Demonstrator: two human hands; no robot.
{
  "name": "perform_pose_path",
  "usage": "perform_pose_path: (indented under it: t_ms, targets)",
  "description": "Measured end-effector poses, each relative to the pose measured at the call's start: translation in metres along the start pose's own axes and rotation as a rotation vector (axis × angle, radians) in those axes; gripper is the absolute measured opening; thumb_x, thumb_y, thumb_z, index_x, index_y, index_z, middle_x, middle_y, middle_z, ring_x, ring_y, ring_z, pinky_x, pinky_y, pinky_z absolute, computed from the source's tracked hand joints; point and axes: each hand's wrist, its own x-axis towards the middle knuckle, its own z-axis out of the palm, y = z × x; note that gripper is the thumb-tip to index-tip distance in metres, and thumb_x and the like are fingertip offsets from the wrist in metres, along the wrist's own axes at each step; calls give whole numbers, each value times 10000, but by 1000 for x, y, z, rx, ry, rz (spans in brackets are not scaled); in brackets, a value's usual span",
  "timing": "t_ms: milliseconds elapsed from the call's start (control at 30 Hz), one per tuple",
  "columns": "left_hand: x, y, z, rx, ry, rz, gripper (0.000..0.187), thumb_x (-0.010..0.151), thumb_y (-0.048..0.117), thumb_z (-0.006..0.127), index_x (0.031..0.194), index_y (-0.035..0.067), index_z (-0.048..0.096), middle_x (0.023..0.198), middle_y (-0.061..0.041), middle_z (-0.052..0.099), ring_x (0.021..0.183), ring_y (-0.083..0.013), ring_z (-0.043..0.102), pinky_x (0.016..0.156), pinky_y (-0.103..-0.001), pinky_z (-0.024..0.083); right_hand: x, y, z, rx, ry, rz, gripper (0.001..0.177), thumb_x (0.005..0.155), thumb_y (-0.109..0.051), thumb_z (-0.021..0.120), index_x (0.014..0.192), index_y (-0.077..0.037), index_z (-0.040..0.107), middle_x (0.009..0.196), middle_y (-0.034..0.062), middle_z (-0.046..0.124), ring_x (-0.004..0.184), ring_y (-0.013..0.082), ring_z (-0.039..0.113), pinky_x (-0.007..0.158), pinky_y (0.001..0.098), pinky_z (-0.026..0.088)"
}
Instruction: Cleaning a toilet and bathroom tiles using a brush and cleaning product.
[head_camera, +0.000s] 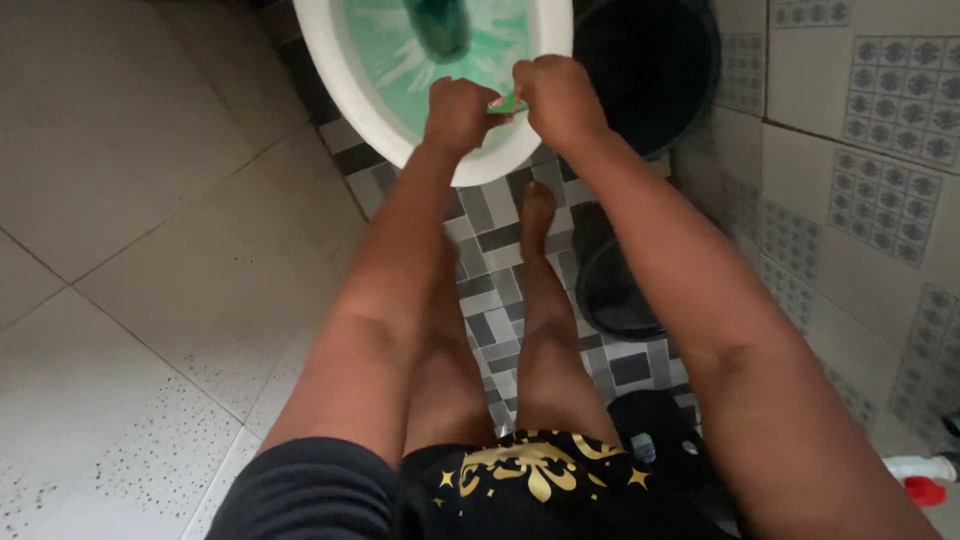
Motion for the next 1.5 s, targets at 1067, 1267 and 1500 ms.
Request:
perform_pose_path:
  t_ms: [1067,1267,1500]
  targets:
    - [6,-30,69,414,-321,-174,89,846,60,690,851,76,778,1029,-143,730,1021,-321,655,841,-433,538,-2,-19,31,-56,-194,83,240,706,118,645,891,-33,665,881,220,639,865,436,634,725,517,494]
    - [-3,-31,85,247,-332,-352,122,907,24,653,960,17,762,1121,-196,707,1082,-335,663,881,-404,576,-13,-33,26,17,-163,95,256,700,130,625,893,-32,674,872,216,641,872,440,636,733,513,507]
    - [-5,-3,87,135,-253,-456,142,876,60,670,974,1,753,1147,-248,667,1084,-353,649,889,-371,570,-33,-40,15,-48,-142,82,172,726,75,659,869,-21,672,830,225,627,831,456,630,701,537,496]
